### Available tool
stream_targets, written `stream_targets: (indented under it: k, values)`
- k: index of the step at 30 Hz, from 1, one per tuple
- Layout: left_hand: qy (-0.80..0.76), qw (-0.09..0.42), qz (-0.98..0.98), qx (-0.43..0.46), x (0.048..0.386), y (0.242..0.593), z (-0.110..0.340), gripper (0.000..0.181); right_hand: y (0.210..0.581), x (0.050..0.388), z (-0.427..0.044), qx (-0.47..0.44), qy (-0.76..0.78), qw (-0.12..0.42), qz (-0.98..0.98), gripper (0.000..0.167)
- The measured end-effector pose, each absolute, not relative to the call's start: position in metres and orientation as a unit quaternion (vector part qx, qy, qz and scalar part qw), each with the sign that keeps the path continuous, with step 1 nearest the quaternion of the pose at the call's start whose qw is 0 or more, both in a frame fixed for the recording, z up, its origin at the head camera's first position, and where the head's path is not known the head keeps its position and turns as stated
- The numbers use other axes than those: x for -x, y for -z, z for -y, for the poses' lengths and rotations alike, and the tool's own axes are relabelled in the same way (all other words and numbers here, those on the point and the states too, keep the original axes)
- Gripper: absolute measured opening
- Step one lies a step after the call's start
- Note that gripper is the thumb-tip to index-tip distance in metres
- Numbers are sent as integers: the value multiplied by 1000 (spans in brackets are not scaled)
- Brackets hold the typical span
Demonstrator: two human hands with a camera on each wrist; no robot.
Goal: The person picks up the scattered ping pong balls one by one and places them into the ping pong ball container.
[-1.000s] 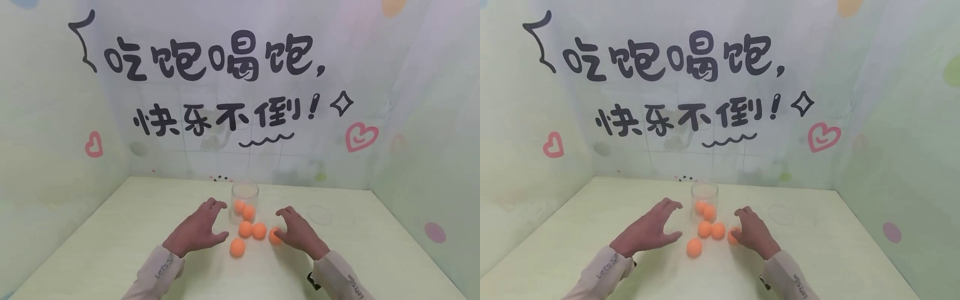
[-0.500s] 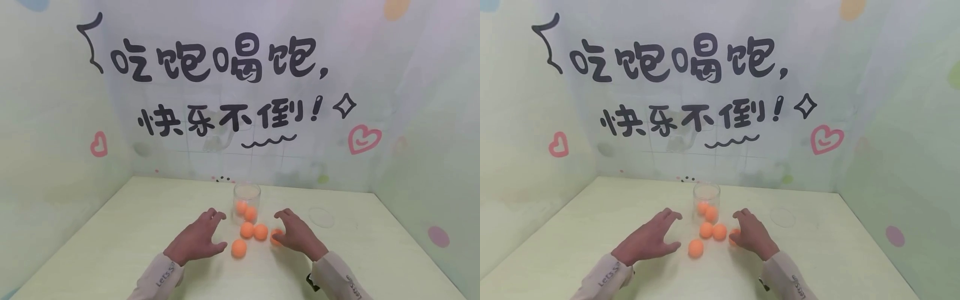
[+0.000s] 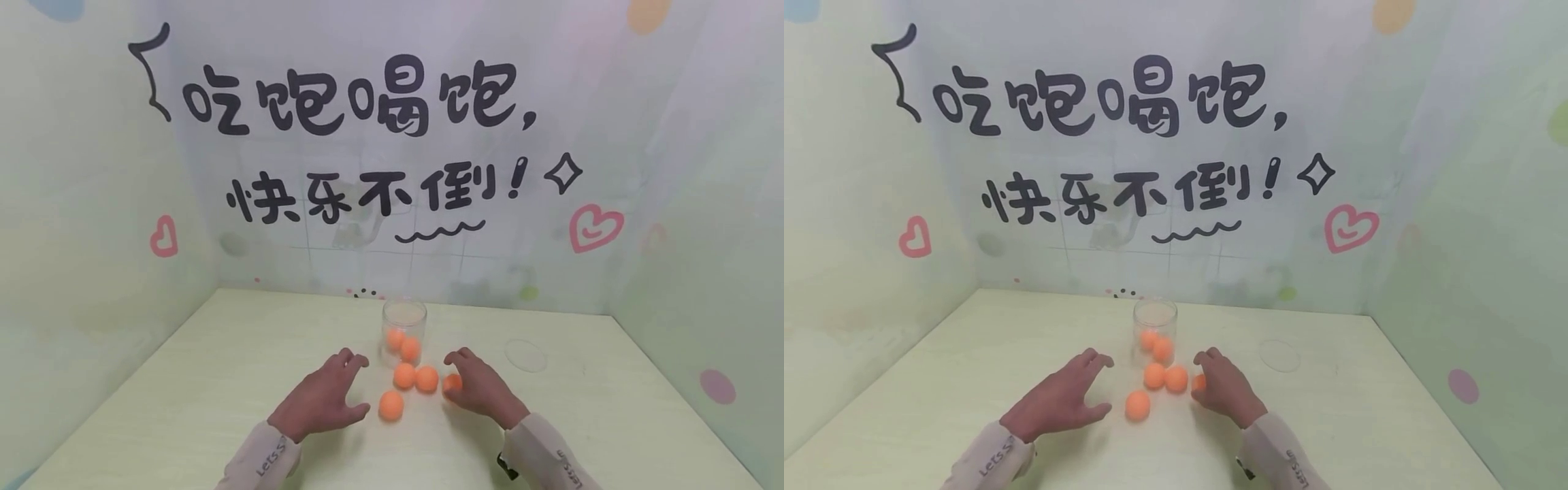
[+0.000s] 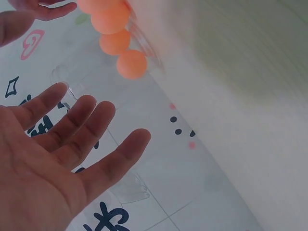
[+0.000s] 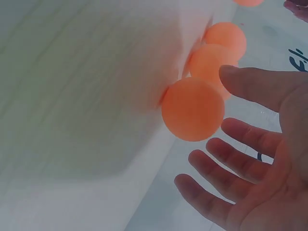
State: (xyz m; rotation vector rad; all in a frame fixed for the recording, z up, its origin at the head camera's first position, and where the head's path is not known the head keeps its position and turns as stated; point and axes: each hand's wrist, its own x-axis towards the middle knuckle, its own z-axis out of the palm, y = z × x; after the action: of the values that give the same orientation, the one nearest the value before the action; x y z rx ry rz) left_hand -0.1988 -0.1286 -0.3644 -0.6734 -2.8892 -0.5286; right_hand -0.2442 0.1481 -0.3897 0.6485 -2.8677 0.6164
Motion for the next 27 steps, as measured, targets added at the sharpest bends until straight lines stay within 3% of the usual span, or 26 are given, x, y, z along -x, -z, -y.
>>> stream_targets:
  k: [11, 20, 27]
  values:
    - [161, 97, 953, 239, 198, 366, 130, 53, 396, 244, -149, -237, -192, 65, 950, 29]
    - [172, 90, 953, 232, 196, 367, 130, 54, 400, 245, -149, -257, -179, 82, 946, 22]
    - [170, 89, 954, 229, 194, 366, 130, 53, 394, 244, -148, -245, -175, 58, 952, 23]
